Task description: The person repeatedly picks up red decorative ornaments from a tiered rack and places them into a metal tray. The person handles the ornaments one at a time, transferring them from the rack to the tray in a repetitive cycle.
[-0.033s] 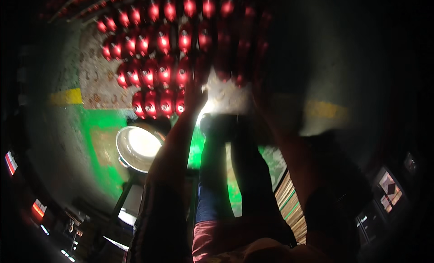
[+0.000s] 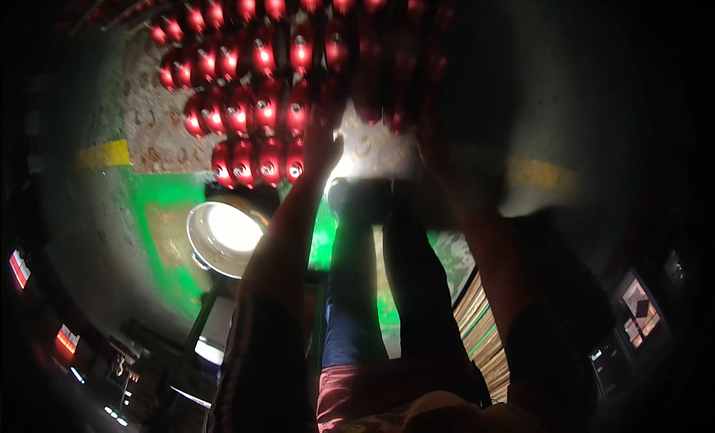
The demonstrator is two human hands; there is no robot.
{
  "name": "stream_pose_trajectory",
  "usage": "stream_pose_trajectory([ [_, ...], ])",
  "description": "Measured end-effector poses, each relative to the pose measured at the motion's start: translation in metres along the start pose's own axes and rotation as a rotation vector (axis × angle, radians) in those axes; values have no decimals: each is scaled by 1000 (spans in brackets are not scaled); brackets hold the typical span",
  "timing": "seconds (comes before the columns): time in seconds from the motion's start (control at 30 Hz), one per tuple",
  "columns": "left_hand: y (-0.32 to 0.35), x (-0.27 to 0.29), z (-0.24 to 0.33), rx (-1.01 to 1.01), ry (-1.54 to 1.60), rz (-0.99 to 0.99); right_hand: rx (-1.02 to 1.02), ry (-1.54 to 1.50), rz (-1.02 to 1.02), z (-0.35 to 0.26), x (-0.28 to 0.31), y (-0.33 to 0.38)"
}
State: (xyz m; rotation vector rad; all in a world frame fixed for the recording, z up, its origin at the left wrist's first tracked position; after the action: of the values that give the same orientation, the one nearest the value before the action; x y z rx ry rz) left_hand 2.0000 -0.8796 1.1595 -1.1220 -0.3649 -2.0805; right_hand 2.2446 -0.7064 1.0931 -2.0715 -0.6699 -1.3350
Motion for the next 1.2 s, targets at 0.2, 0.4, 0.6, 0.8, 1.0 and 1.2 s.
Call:
stream_pose_trajectory([
  [0.2,-5,-49,-20,60,15,164,-316,-47,41,11,-43,-29],
  [0.4,-6,-60,-12,153,35,330,-460,-147,221,12,-25,-37],
  [0.6,-11,-66,-14,141,20,369,-483,-163,284,30,-28,-38],
  [0.8,31,-27,4,637,333,214,-669,-555,192,58,27,-16],
  [1.0,123,127,27,520,430,141,-1050,-932,10,5,145,34],
  [1.2,221,317,66,758,466,339,-983,-1391,-331,-126,236,7],
])
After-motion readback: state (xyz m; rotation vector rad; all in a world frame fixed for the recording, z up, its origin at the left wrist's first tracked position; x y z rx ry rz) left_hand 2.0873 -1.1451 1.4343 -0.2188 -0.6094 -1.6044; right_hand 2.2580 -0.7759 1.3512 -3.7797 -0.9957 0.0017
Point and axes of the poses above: each hand's wrist, its own y-axis away from the middle knuckle, its own x-axis out of the back of the hand, z = x × y, the point moved 4 cm from there along -y, towards the middle knuckle, and after that the axes turned 15 degrees about z, right-handed, at the moved point
